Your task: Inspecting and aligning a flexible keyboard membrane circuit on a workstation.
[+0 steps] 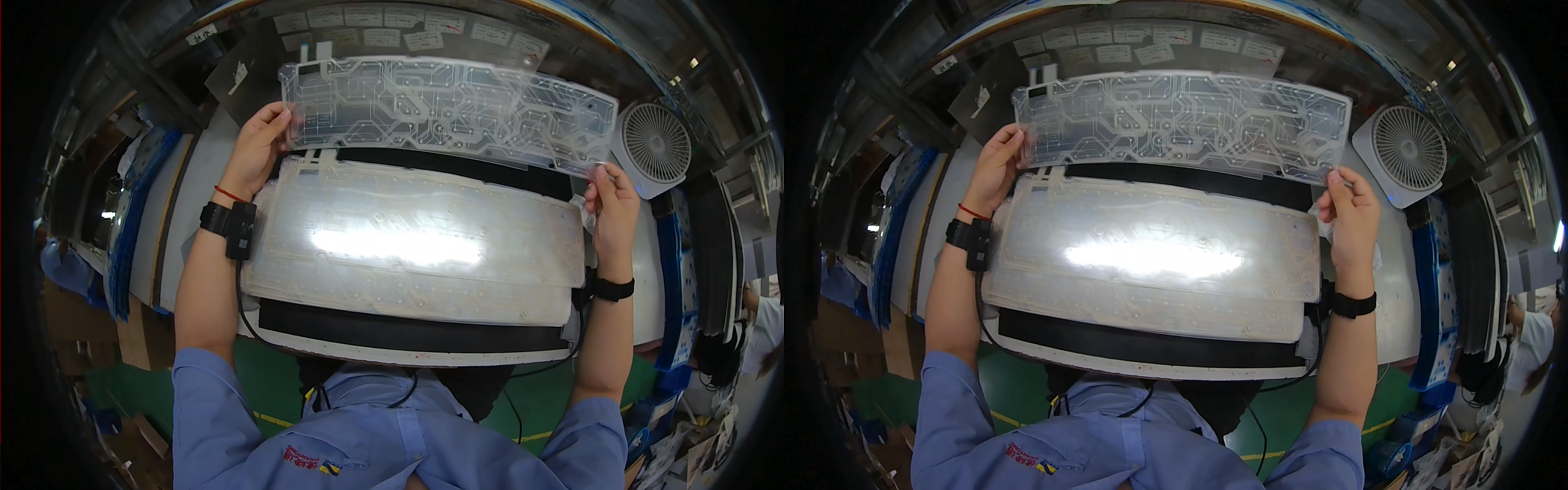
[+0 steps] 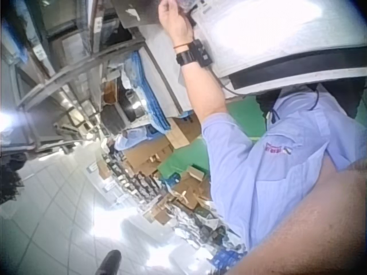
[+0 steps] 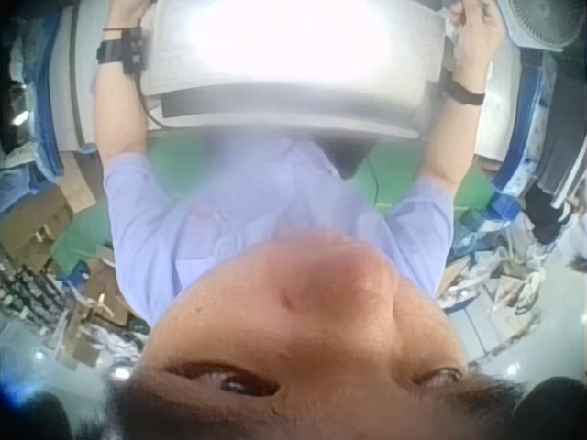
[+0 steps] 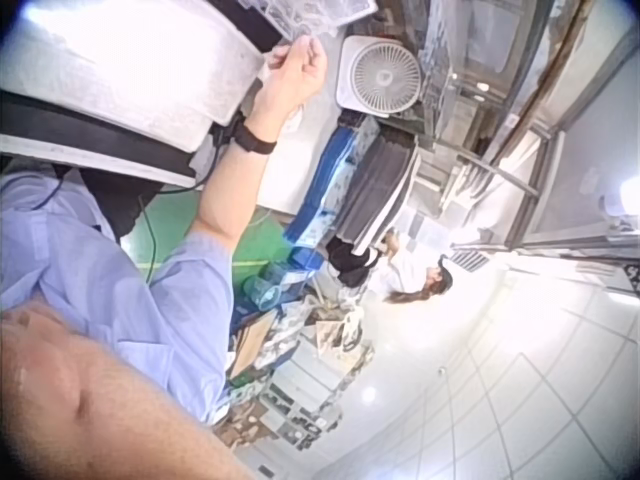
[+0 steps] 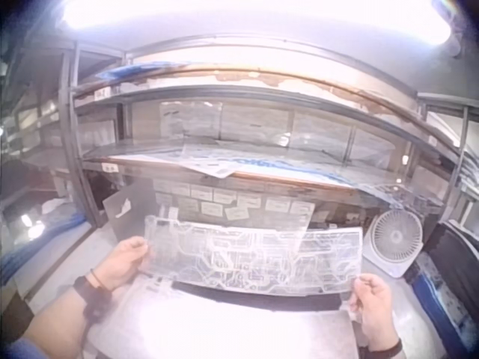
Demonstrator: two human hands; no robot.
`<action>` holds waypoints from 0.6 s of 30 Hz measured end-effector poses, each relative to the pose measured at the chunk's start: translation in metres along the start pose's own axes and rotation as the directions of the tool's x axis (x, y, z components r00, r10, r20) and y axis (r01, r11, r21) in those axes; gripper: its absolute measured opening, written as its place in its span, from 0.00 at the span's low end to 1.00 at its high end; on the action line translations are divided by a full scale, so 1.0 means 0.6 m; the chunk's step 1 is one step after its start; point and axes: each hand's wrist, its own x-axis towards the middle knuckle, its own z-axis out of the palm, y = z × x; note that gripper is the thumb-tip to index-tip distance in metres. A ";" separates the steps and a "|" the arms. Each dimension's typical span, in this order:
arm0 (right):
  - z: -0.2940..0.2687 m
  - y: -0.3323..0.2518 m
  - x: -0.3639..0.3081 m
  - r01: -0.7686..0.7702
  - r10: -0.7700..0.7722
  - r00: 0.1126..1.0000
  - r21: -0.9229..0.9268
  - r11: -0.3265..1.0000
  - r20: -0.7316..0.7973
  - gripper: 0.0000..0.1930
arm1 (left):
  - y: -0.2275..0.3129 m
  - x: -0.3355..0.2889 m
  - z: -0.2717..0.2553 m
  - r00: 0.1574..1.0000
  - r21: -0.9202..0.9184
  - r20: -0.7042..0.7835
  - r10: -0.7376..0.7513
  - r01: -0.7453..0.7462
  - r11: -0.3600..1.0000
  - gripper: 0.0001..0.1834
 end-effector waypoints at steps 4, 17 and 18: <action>0.013 -0.021 -0.004 -0.054 0.063 0.997 0.192 0.980 -0.044 0.11 | -0.008 0.005 -0.015 0.993 -0.013 -0.002 0.121 -0.121 0.993 0.09; -0.003 0.005 0.004 0.019 -0.018 1.000 -0.031 0.999 0.025 0.14 | 0.019 -0.008 0.024 1.000 -0.058 0.001 0.008 -0.008 0.998 0.16; -0.001 0.005 0.003 0.007 -0.006 1.000 -0.047 0.999 0.010 0.14 | 0.021 -0.010 0.026 1.000 -0.074 0.000 0.009 -0.009 0.997 0.17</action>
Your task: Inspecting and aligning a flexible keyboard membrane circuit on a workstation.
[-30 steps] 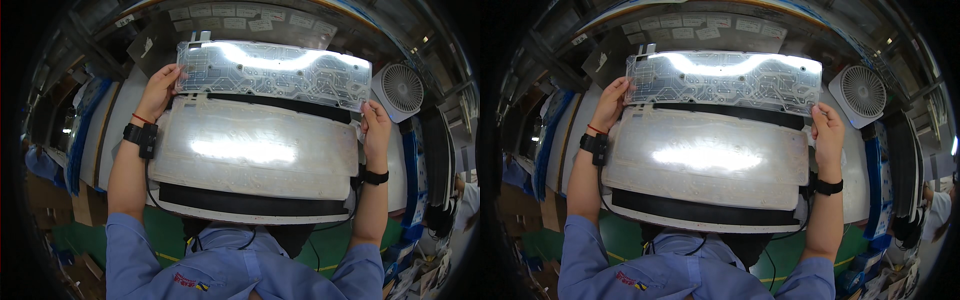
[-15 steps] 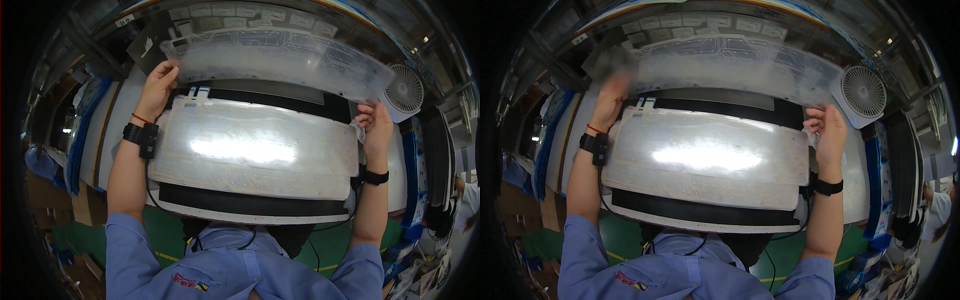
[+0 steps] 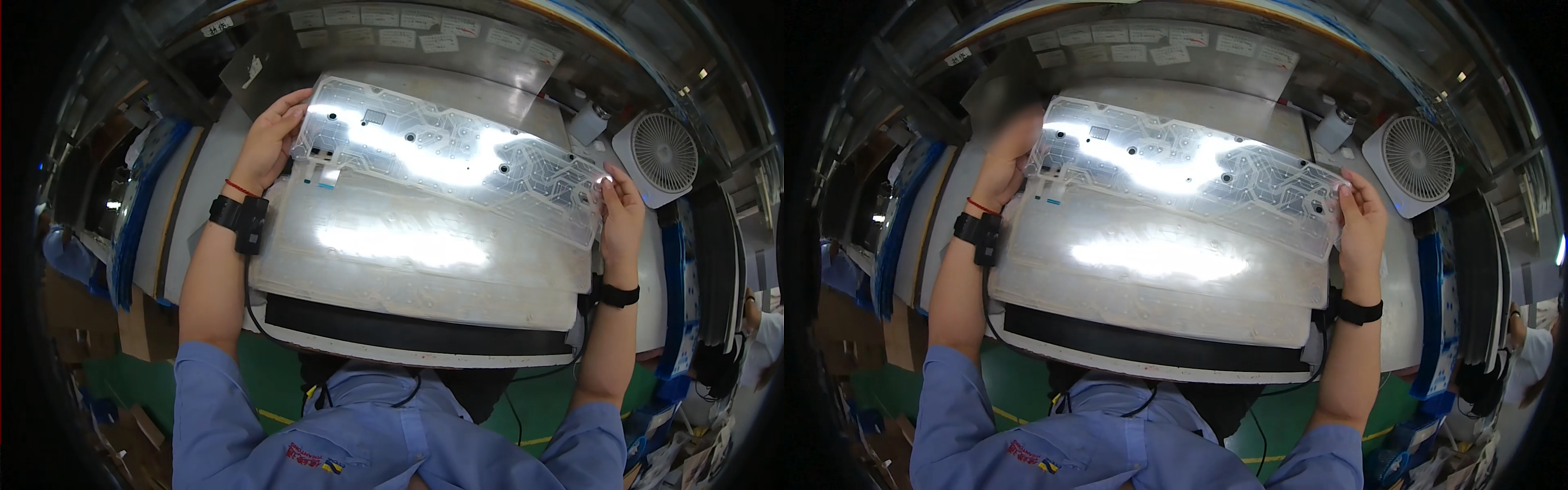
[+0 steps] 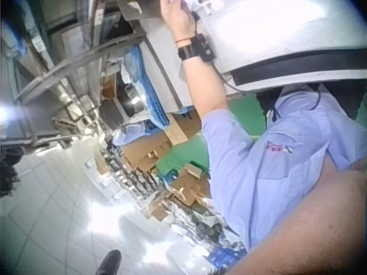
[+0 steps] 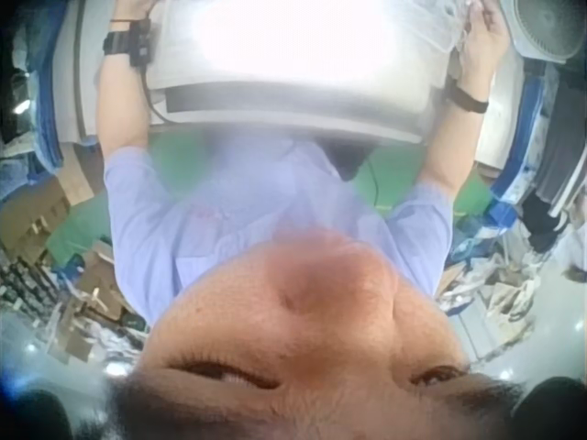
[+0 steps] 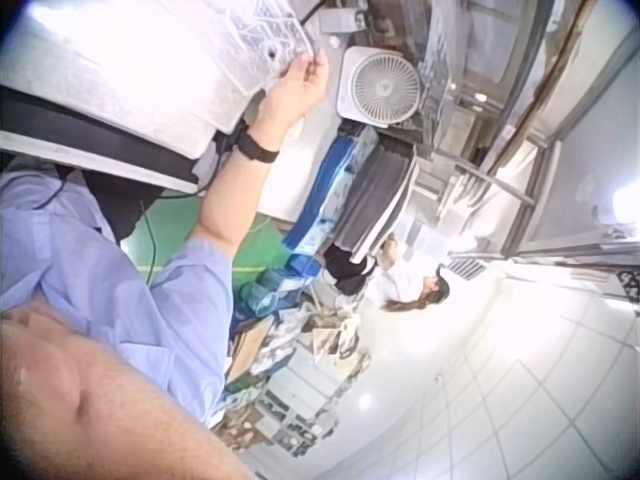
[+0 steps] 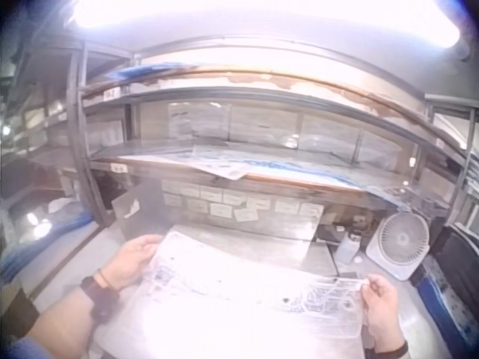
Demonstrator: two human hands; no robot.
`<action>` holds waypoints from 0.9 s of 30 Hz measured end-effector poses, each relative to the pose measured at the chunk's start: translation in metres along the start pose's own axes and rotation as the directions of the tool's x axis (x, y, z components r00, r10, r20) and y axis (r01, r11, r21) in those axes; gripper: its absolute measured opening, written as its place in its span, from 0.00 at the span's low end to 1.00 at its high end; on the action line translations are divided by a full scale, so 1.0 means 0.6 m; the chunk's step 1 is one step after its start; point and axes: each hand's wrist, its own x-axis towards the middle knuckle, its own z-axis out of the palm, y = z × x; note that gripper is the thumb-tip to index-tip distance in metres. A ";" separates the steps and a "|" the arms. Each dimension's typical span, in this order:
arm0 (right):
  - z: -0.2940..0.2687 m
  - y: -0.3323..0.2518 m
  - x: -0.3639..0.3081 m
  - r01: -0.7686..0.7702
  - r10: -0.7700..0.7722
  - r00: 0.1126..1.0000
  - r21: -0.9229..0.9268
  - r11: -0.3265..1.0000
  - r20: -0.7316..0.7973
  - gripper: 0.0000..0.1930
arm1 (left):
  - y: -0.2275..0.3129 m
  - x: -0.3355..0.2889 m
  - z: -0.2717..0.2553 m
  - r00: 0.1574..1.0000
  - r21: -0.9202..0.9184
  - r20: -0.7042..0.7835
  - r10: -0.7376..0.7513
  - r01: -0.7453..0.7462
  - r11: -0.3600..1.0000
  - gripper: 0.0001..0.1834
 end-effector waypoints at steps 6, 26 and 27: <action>0.001 0.005 0.002 -0.021 0.021 1.000 -0.008 1.000 -0.021 0.13 | -0.005 0.004 -0.014 0.999 -0.016 0.033 -0.039 0.040 0.999 0.18; -0.010 0.014 0.006 -0.006 0.006 1.000 0.017 1.000 -0.015 0.11 | -0.006 0.003 -0.017 0.997 -0.025 0.067 -0.040 0.042 0.999 0.20; -0.009 0.014 0.006 -0.006 0.006 1.000 0.020 1.000 -0.016 0.11 | -0.006 0.003 -0.017 0.996 -0.032 0.074 -0.045 0.048 0.998 0.20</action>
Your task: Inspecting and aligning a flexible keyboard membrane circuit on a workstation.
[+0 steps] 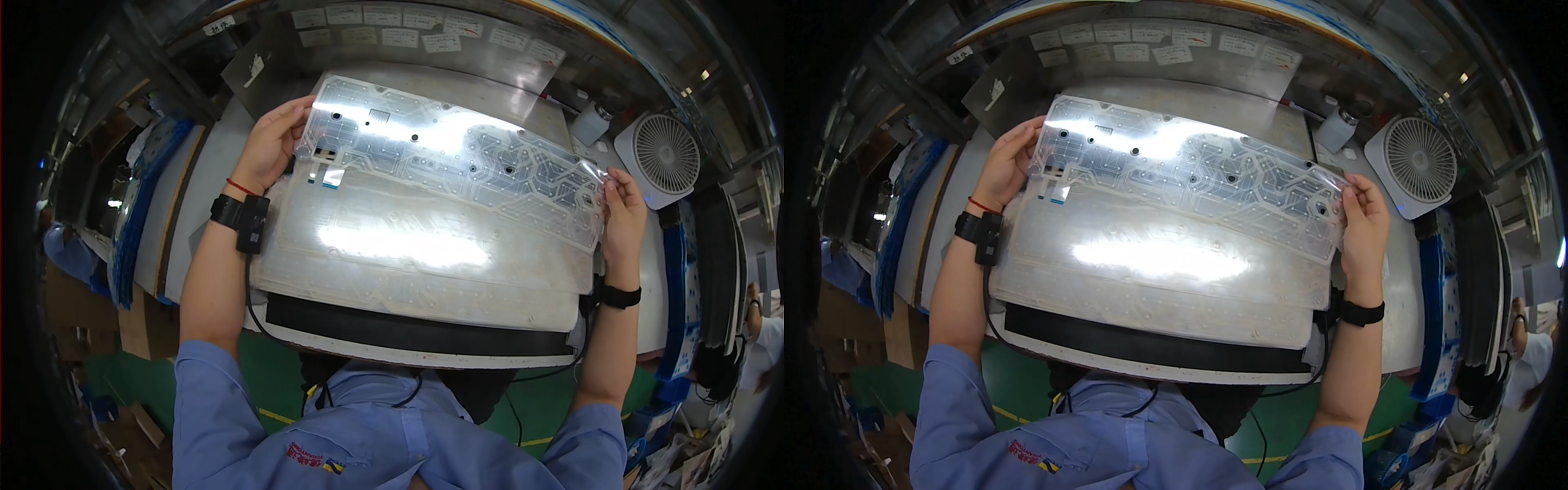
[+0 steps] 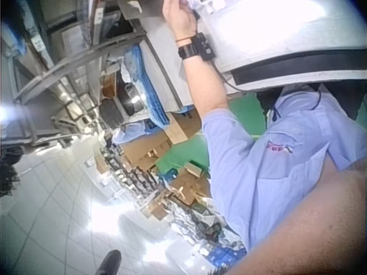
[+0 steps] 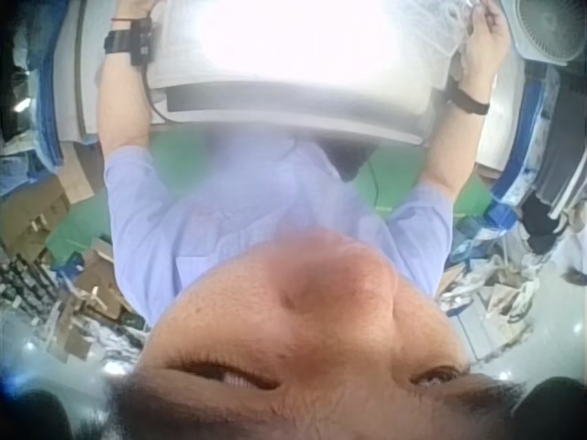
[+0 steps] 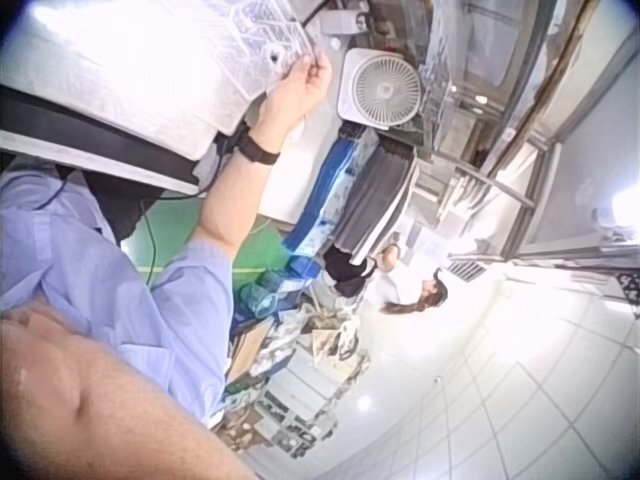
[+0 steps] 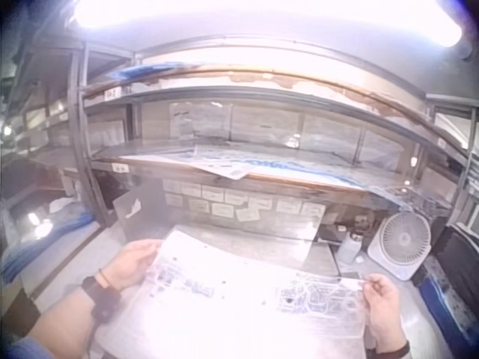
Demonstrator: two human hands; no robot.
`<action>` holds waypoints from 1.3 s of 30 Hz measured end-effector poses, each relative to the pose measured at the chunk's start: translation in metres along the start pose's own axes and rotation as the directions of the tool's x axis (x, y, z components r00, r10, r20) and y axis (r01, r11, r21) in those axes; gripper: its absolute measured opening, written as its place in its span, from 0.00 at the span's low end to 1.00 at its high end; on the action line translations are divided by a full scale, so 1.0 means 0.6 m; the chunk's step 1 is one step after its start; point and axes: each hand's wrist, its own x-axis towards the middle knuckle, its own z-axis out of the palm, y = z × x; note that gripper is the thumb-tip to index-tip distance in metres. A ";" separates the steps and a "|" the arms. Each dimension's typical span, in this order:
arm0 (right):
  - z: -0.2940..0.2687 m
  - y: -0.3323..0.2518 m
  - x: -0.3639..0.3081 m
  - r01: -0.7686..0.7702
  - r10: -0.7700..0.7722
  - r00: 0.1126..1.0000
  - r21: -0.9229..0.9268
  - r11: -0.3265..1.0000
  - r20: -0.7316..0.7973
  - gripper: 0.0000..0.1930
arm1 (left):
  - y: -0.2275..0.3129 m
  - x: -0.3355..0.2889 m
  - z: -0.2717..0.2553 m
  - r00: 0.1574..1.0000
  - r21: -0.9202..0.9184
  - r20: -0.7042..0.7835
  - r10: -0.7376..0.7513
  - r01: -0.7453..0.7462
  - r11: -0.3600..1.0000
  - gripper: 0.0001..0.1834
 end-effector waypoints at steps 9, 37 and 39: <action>0.003 0.002 0.000 0.016 -0.016 1.000 0.024 1.000 -0.004 0.10 | 0.001 -0.005 0.006 0.996 0.127 0.063 -0.056 0.048 0.991 0.18; 0.012 -0.019 -0.017 -0.154 0.296 0.875 -0.360 0.920 0.384 0.15 | -0.001 0.003 -0.005 0.991 0.057 -0.130 0.000 0.007 0.998 0.26; 0.016 -0.028 -0.022 -0.109 0.310 0.851 -0.434 0.894 0.424 0.13 | 0.000 0.002 -0.004 0.993 0.065 -0.118 0.000 0.008 0.998 0.26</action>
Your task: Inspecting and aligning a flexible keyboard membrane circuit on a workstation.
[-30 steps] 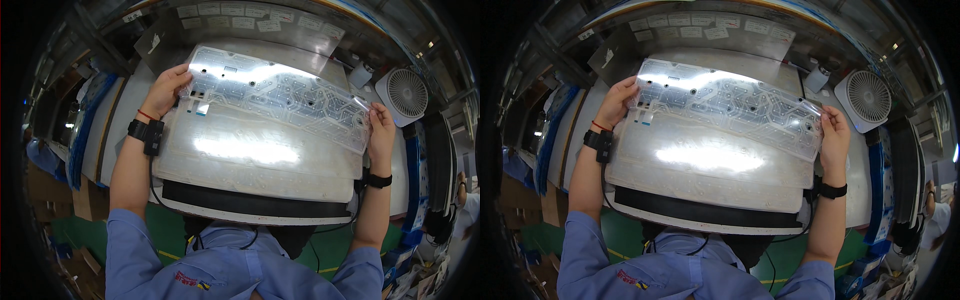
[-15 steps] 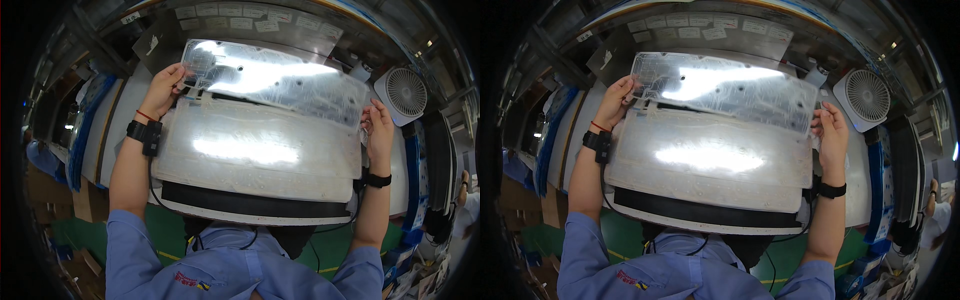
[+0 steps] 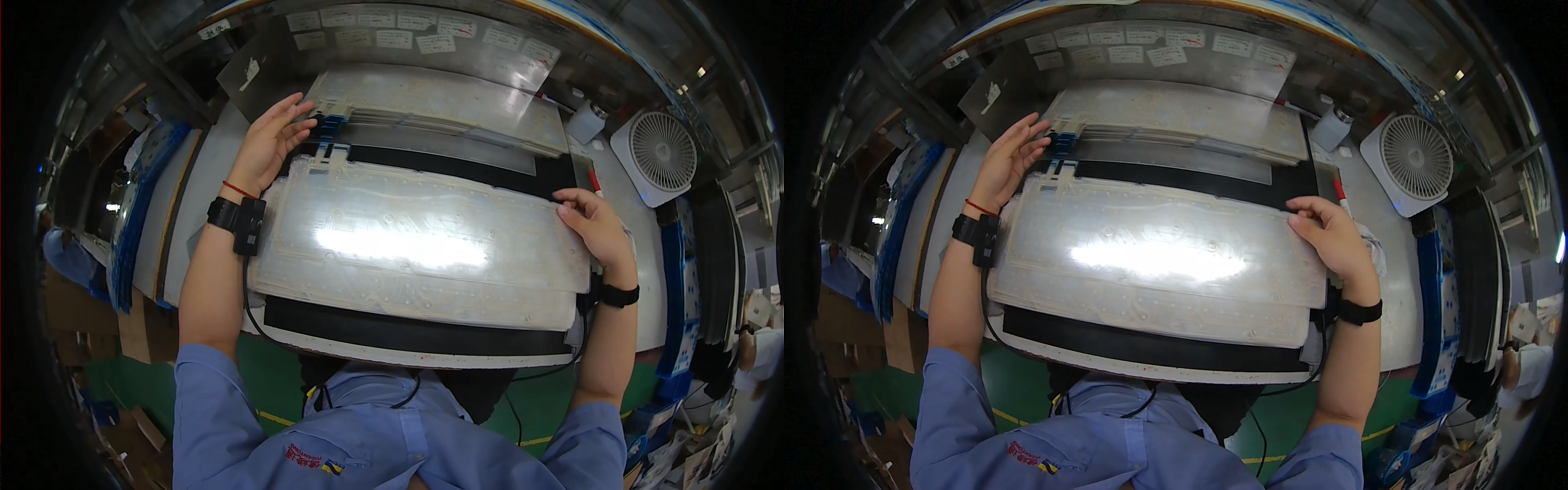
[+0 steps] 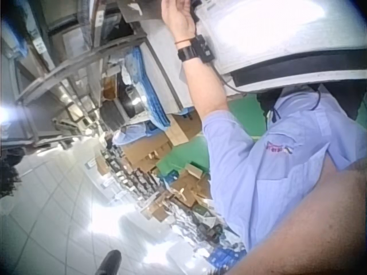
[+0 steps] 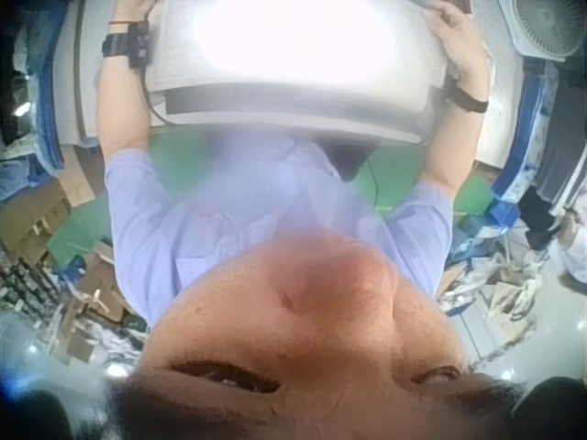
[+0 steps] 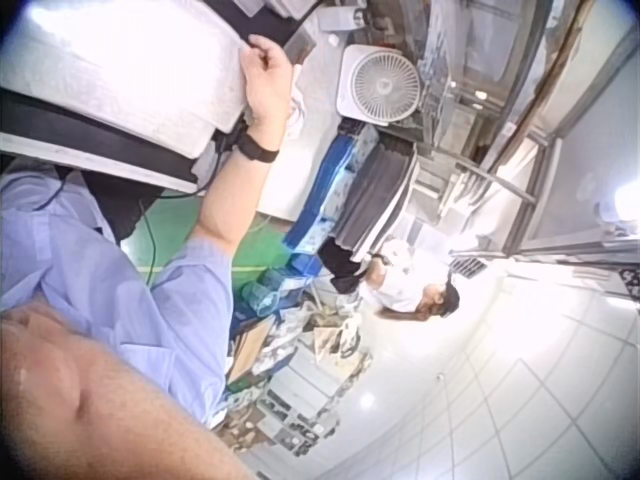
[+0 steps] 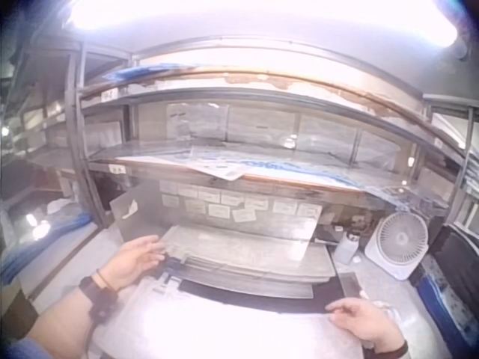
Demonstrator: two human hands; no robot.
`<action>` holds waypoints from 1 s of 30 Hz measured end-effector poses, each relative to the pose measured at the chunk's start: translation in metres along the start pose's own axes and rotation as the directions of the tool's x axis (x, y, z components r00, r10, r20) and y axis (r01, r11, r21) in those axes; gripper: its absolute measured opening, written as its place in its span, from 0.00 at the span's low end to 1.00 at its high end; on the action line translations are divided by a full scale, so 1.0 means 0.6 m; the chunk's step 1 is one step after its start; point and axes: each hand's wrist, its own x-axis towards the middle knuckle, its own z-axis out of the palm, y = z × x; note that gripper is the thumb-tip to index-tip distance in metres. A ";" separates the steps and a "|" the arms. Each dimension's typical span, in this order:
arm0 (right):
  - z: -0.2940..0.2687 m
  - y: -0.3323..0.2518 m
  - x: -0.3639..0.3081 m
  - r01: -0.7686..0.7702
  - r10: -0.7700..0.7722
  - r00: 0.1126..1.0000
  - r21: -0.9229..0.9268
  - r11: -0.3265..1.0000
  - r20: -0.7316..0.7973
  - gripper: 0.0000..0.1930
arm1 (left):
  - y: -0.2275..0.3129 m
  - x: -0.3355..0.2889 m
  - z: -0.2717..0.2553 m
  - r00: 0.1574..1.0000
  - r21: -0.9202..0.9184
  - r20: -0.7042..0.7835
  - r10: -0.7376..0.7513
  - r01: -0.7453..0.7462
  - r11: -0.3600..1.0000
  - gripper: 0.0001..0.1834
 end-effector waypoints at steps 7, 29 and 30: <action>-0.002 0.006 0.000 0.148 -0.148 0.985 -0.008 0.989 -0.083 0.08 | -0.008 0.005 -0.013 1.000 -0.051 -0.001 -0.031 0.031 0.998 0.17; -0.002 0.014 0.009 0.380 -0.359 0.888 0.020 0.925 -0.287 0.08 | -0.006 0.001 -0.002 0.997 -0.018 0.077 -0.011 0.012 1.000 0.15; -0.001 0.012 0.009 0.395 -0.369 0.880 0.029 0.918 -0.300 0.08 | -0.006 0.000 0.001 0.998 -0.035 0.059 -0.016 0.018 0.999 0.15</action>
